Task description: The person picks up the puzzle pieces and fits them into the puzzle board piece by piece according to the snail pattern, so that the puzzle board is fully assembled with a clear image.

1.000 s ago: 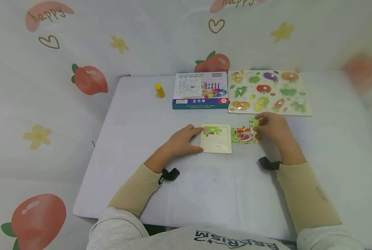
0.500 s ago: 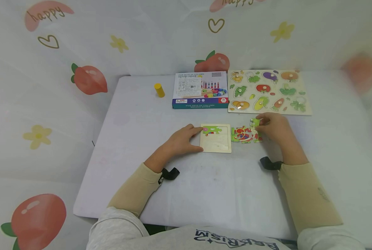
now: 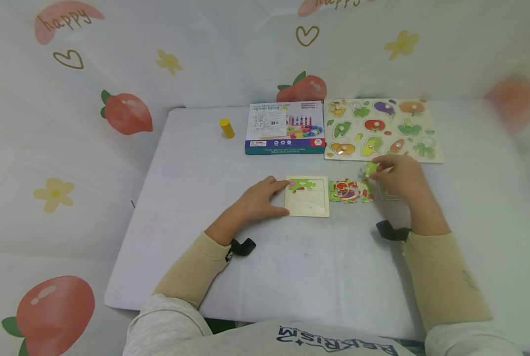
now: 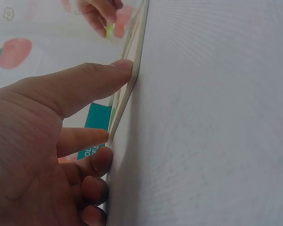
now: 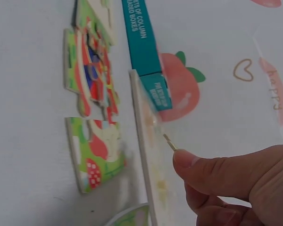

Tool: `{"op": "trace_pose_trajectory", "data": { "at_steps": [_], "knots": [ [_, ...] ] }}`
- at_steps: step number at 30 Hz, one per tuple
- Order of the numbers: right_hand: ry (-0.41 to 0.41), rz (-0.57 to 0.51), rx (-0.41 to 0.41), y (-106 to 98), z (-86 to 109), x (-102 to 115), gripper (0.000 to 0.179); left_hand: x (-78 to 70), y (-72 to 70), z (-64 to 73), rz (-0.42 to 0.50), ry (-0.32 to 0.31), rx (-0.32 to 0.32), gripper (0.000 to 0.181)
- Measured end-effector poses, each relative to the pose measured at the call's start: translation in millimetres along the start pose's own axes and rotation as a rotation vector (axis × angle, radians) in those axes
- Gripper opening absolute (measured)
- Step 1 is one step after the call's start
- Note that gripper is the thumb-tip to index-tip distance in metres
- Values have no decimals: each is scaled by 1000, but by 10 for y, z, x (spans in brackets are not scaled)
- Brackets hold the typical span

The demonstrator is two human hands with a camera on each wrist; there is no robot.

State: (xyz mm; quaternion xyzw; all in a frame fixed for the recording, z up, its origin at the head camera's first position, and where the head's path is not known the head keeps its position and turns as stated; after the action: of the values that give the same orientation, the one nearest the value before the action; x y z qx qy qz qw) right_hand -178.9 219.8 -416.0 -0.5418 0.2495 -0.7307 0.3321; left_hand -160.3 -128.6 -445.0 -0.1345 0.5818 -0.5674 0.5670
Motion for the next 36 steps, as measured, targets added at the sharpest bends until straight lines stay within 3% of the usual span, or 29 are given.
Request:
{"op": "trace_pose_trajectory", "data": {
  "at_steps": [11, 36],
  "knots": [
    [-93, 41, -83, -171, 121, 122, 44, 5, 4, -9, -4, 5, 1, 83],
    [-180, 4, -172, -362, 505, 639, 44, -2, -3, -2, 1, 4, -2, 83]
  ]
}}
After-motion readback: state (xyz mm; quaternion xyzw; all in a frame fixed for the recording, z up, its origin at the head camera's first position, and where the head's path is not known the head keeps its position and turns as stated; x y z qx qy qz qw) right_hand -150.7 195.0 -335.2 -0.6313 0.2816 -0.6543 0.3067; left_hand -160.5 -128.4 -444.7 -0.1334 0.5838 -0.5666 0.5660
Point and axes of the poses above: each hand's wrist, its own z-axis away from the middle knuckle, its own y-axis out of the palm, x = y × z, the point moved 3 cm from there along -z, towards the middle knuckle
